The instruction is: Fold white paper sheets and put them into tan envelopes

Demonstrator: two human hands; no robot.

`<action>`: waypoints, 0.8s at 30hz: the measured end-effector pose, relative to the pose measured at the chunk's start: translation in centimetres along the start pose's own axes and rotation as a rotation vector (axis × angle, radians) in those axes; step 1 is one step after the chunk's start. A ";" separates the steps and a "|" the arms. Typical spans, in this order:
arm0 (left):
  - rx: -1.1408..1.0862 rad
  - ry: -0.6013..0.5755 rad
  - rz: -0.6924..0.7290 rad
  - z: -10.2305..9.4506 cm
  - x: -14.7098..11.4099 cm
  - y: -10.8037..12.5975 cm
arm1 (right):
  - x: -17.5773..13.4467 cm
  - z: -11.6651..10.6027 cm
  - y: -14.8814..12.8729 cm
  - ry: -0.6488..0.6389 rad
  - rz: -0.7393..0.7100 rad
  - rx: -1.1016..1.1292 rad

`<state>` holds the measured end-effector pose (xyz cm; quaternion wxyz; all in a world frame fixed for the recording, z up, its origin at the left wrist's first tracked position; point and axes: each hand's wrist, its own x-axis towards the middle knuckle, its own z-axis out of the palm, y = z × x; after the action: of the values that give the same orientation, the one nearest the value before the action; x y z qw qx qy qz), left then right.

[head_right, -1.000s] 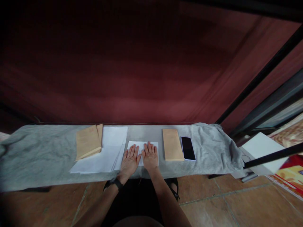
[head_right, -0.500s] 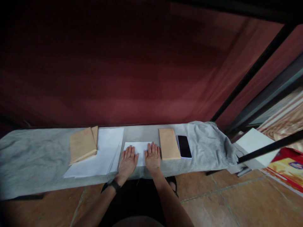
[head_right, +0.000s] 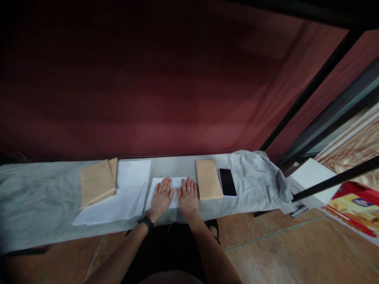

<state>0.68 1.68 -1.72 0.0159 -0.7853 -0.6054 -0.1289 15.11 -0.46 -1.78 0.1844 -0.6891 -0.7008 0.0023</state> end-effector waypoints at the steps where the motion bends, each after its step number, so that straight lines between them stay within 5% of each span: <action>1: 0.015 0.004 -0.018 0.0 -0.1 -0.6 | 0.0 0.0 0.0 0.012 -0.002 -0.002; 12: 0.053 0.067 -0.127 -0.7 -0.8 -2.7 | 0.2 -0.5 -0.3 0.025 0.024 -0.015; 24: 0.073 0.052 -0.116 -0.3 -0.9 -3.0 | 2.8 0.9 -5.2 -0.116 -0.097 0.111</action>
<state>-2.39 1.61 -2.05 0.0525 -0.7443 -0.6534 -0.1278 9.92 2.20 -0.55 0.1814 -0.6418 -0.7416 0.0721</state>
